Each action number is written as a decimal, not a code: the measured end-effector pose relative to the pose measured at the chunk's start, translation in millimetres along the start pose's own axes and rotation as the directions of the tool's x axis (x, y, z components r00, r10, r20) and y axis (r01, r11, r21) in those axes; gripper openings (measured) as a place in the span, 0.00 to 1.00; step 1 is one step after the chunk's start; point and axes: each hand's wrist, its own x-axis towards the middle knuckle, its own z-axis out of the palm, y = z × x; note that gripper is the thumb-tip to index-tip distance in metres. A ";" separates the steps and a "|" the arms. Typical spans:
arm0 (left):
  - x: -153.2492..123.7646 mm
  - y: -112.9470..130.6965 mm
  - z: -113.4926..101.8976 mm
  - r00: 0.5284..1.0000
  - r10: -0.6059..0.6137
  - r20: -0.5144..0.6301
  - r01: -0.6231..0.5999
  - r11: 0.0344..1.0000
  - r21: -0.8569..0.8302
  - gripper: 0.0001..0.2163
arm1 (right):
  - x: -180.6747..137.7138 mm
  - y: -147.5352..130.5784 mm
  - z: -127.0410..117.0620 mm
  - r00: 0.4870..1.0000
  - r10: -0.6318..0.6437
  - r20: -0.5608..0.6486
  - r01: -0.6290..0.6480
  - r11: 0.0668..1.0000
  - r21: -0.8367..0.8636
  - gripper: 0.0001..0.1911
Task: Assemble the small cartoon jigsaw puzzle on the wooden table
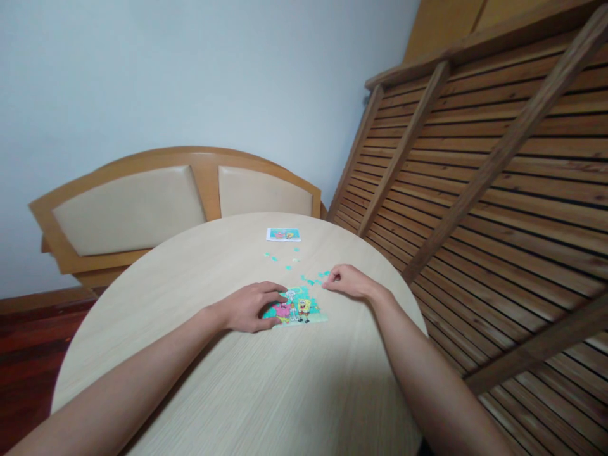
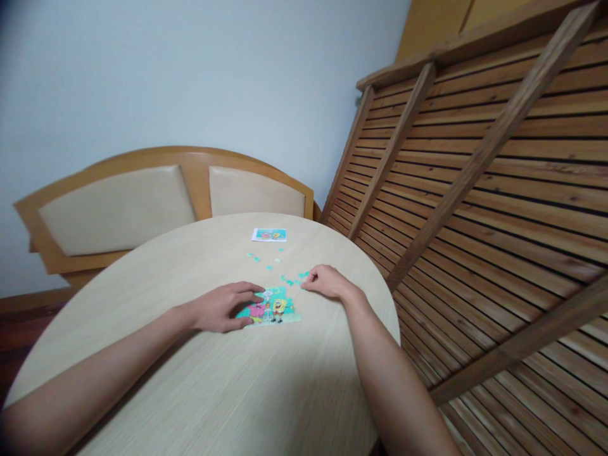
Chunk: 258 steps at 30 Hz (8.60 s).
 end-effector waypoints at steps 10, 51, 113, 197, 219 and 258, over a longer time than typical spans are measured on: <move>0.1 -2.1 0.5 1.000 0.005 0.008 -0.005 1.000 0.006 0.20 | 6.8 -5.0 12.4 0.974 -0.186 -0.132 0.178 0.982 -0.067 0.11; 44.2 -75.1 6.2 0.825 -0.553 -0.115 0.564 0.805 0.183 0.23 | 6.7 -2.6 9.6 0.980 -0.147 -0.132 0.131 0.984 -0.122 0.08; 0.8 -45.9 20.1 0.904 -0.413 -0.108 0.250 0.717 -0.651 0.16 | 16.4 -59.7 50.1 0.934 -0.264 -0.241 0.258 0.965 -0.056 0.08; 0.3 -30.5 10.5 0.709 -0.704 -0.034 0.650 0.672 -0.354 0.13 | 6.4 -92.2 70.5 0.862 -0.506 0.024 0.504 0.854 -0.128 0.19; -1.9 -19.1 -2.5 0.871 -0.490 -0.040 0.489 0.872 -0.030 0.09 | 4.5 -92.6 68.1 0.872 -0.488 0.025 0.487 0.865 -0.116 0.19; -10.5 -36.0 -7.2 0.991 -0.127 -0.032 0.127 0.992 -0.008 0.13 | 12.2 -16.4 18.6 0.978 -0.171 -0.117 0.155 0.978 -0.137 0.09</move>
